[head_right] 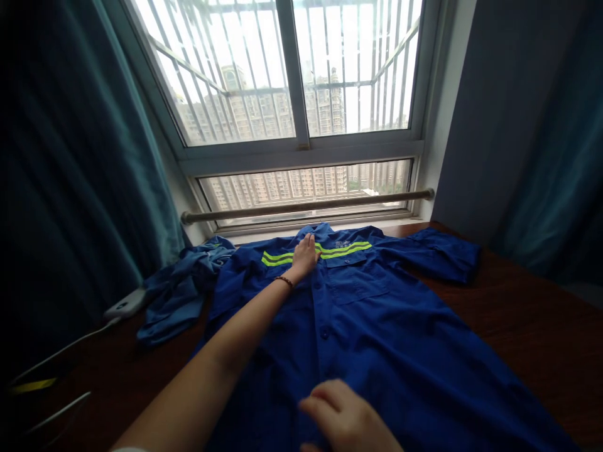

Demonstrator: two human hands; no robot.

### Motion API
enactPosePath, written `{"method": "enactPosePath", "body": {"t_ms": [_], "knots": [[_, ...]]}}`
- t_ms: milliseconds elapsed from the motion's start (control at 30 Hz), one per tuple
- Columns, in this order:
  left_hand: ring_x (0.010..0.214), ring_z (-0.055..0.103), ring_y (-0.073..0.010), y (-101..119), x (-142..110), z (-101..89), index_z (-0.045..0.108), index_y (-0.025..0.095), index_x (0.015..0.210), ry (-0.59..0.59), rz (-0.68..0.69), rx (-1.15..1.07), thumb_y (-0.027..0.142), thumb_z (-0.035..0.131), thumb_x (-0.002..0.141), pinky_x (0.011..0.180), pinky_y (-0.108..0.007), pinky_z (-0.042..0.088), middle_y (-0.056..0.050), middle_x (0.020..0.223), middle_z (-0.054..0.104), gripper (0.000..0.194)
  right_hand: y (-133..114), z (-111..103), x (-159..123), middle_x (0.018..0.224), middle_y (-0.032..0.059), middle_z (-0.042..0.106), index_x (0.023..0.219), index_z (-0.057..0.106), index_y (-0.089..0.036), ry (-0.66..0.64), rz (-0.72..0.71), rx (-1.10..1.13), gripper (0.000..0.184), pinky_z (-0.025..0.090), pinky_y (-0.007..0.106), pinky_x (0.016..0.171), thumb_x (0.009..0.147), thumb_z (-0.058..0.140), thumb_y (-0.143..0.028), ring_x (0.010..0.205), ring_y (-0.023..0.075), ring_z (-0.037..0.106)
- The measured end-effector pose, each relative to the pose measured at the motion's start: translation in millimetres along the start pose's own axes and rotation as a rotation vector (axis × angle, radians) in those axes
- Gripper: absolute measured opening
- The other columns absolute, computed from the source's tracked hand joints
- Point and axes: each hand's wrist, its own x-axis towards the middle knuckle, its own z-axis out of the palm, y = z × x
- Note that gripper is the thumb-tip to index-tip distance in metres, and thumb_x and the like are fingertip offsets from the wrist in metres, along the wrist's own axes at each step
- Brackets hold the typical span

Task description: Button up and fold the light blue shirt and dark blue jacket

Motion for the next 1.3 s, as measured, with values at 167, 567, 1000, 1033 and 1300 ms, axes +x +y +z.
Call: {"method": "enactPosePath", "body": {"t_ms": [167, 567, 1000, 1033, 1300], "knots": [[0.127, 0.026, -0.0256, -32, -1, 5.6, 0.027, 0.021, 0.132, -0.228, 0.166, 0.025, 0.054, 0.028, 0.083, 0.102, -0.043, 0.021, -0.009, 0.140, 0.026, 0.060, 79, -52, 19, 0.129, 0.0061, 0.043, 0.121, 0.048, -0.022, -0.018, 0.151, -0.058, 0.049, 0.032, 0.039, 0.099, 0.077, 0.051, -0.045, 0.121, 0.0252, 0.035], [0.125, 0.028, -0.0274, -152, 2, -16.5, 0.040, 0.026, 0.126, -0.098, -0.215, 0.295, 0.060, 0.022, 0.080, 0.100, -0.048, 0.019, -0.006, 0.136, 0.034, 0.060, 300, -92, 195, 0.138, 0.0051, 0.029, 0.130, 0.036, -0.023, 0.249, 0.678, -0.537, 0.058, 0.020, 0.046, 0.099, 0.084, 0.023, -0.055, 0.125, 0.0290, 0.021], [0.123, 0.031, -0.0223, -197, 6, -27.7, 0.050, 0.019, 0.117, 0.033, -0.219, 0.359, 0.048, 0.031, 0.083, 0.101, -0.037, 0.024, -0.008, 0.131, 0.042, 0.049, 386, -132, 181, 0.139, 0.0020, 0.028, 0.131, 0.032, -0.028, 0.235, 0.828, -0.582, 0.071, 0.016, 0.049, 0.098, 0.075, 0.017, -0.069, 0.123, 0.0295, 0.023], [0.122, 0.033, -0.0227, -194, 4, -28.0, 0.052, 0.018, 0.115, 0.060, -0.207, 0.368, 0.046, 0.033, 0.083, 0.100, -0.037, 0.025, -0.009, 0.129, 0.044, 0.047, 385, -130, 182, 0.138, 0.0026, 0.029, 0.131, 0.034, -0.027, 0.243, 0.828, -0.589, 0.070, 0.015, 0.050, 0.098, 0.076, 0.017, -0.068, 0.123, 0.0300, 0.023], [0.123, 0.033, -0.0201, -168, 3, -28.9, 0.045, 0.017, 0.123, 0.079, -0.011, 0.262, 0.042, 0.032, 0.084, 0.103, -0.033, 0.023, -0.007, 0.130, 0.042, 0.048, 366, -123, 192, 0.138, 0.0051, 0.028, 0.132, 0.031, -0.025, 0.178, 0.696, -0.587, 0.061, 0.019, 0.048, 0.097, 0.082, 0.019, -0.058, 0.123, 0.0277, 0.024]]}}
